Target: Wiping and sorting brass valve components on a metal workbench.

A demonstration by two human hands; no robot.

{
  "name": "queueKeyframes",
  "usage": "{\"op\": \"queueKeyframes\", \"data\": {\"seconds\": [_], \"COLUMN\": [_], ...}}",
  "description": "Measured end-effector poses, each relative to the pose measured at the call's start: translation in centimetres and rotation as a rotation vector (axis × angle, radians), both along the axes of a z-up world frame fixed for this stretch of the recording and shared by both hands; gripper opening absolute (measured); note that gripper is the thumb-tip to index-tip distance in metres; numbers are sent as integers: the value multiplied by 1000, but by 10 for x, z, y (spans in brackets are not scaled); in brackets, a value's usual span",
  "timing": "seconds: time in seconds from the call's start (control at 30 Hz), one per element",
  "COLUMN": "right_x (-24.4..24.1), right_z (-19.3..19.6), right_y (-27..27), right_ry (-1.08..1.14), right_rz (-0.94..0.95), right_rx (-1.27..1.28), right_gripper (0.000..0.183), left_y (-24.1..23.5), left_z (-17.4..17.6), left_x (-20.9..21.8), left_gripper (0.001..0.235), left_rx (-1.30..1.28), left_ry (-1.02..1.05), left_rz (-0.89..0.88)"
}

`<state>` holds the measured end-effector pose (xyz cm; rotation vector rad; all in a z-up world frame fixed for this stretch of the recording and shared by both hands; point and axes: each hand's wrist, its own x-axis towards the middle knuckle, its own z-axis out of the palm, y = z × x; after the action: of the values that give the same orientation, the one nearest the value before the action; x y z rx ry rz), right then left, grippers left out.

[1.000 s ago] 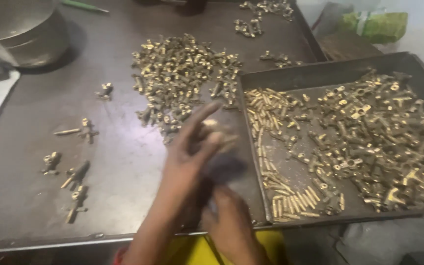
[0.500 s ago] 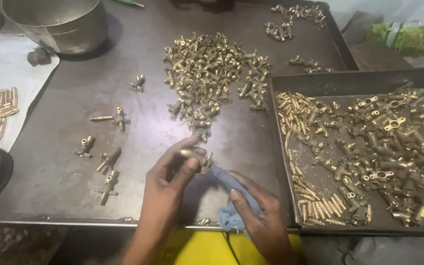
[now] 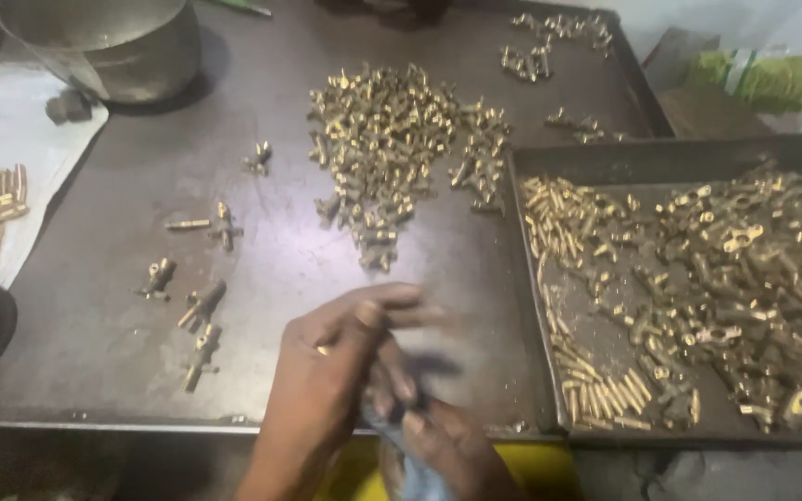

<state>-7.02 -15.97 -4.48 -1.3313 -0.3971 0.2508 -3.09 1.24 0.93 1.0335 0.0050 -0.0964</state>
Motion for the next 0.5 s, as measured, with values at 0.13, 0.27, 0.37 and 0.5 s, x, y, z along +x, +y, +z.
{"op": "queueKeyframes", "data": {"seconds": [0.13, 0.27, 0.37, 0.5], "right_x": [7, 5, 12, 12], "right_z": [16, -2, -8, 2], "right_y": [8, 15, -7, -9], "right_ry": [388, -216, 92, 606], "right_rz": [294, -296, 11, 433], "right_rx": [481, -433, -32, 583], "right_gripper": [46, 42, 35, 34], "left_y": [4, -6, -4, 6], "left_z": [8, 0, -12, 0], "left_x": [4, 15, 5, -1], "left_gripper": [53, 49, 40, 40], "left_rx": [178, 280, 266, 304], "left_ry": [-176, -127, 1, -143], "left_rz": [-61, 212, 217, 96]}}
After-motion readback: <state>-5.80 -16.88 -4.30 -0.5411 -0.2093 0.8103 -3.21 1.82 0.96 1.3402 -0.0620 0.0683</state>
